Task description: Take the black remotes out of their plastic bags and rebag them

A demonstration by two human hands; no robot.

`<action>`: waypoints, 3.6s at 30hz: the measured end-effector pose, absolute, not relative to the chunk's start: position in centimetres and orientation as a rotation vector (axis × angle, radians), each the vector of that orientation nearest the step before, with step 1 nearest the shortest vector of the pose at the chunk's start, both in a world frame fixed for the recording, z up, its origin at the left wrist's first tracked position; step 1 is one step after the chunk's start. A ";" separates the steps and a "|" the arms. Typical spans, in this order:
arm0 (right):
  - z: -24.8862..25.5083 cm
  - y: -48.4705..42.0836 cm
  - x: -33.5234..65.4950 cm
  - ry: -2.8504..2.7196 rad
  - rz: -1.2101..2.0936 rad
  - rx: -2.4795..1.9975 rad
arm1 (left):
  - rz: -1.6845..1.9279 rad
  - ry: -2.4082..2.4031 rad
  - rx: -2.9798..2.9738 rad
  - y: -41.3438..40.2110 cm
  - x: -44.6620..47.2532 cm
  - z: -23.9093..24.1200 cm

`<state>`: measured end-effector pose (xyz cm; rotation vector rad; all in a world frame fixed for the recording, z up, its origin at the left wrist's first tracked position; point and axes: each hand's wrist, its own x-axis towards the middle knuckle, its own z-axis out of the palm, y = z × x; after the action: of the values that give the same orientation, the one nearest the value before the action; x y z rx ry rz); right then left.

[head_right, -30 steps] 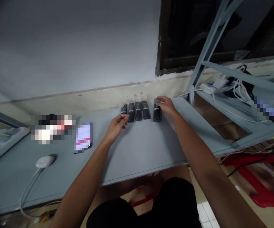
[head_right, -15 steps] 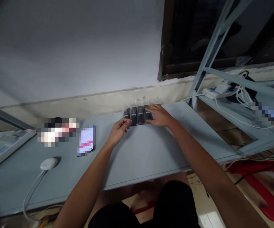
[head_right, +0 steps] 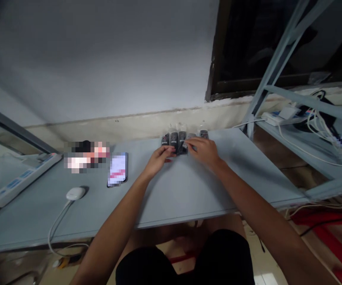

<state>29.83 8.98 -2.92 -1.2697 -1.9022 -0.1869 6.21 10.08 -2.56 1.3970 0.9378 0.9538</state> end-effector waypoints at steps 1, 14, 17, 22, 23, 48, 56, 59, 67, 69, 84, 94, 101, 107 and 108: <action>-2.6 8.5 28.9 -1.872 -0.185 -1.222 | 0.948 0.894 1.324 9.8 6.4 -2.4; -4.7 7.6 27.1 -1.682 0.679 -1.041 | 0.951 1.066 1.214 9.9 6.3 -3.0; -4.7 8.3 28.9 -1.428 0.691 -1.183 | 1.040 1.184 1.373 10.5 5.9 -3.3; -4.5 8.6 31.0 -1.307 0.781 -1.415 | 1.323 1.074 1.588 11.3 4.9 -2.5; -4.5 8.6 31.1 -1.288 0.806 -1.461 | 1.361 1.032 1.570 11.4 4.7 -2.2; -3.3 8.5 30.0 -0.775 1.555 -1.067 | 1.453 0.992 1.157 11.5 3.3 -0.8; -3.6 8.2 29.6 -0.889 1.591 -1.035 | 1.650 1.154 1.315 11.6 3.3 -0.9; -3.7 8.1 29.6 -0.880 1.598 -1.026 | 1.700 1.184 1.362 11.6 3.3 -0.9; -3.9 8.2 29.7 -0.958 1.542 -1.054 | 1.605 1.128 1.303 11.8 3.3 -0.9; -3.6 8.2 29.7 -0.959 1.550 -1.051 | 1.584 1.089 1.291 11.8 3.2 -0.9; -3.7 8.8 30.1 -0.812 1.431 -1.020 | 1.733 1.261 1.479 11.9 2.3 -0.9; -3.7 8.4 29.9 -1.025 1.476 -1.023 | 0.895 0.995 2.672 9.5 5.1 -1.2; -4.0 8.5 31.0 -1.124 1.458 -1.123 | 0.691 1.084 2.680 10.6 4.1 -2.3; -3.8 9.3 33.0 -1.031 0.970 -1.106 | 0.731 1.138 2.524 11.1 2.9 -2.4; -3.6 9.3 33.1 -0.998 0.867 -1.108 | 0.736 1.135 2.494 11.0 2.9 -2.4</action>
<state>33.12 9.33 -3.65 -1.1085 -0.9976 0.8670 2.87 11.05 -2.44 2.4939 1.1354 0.7364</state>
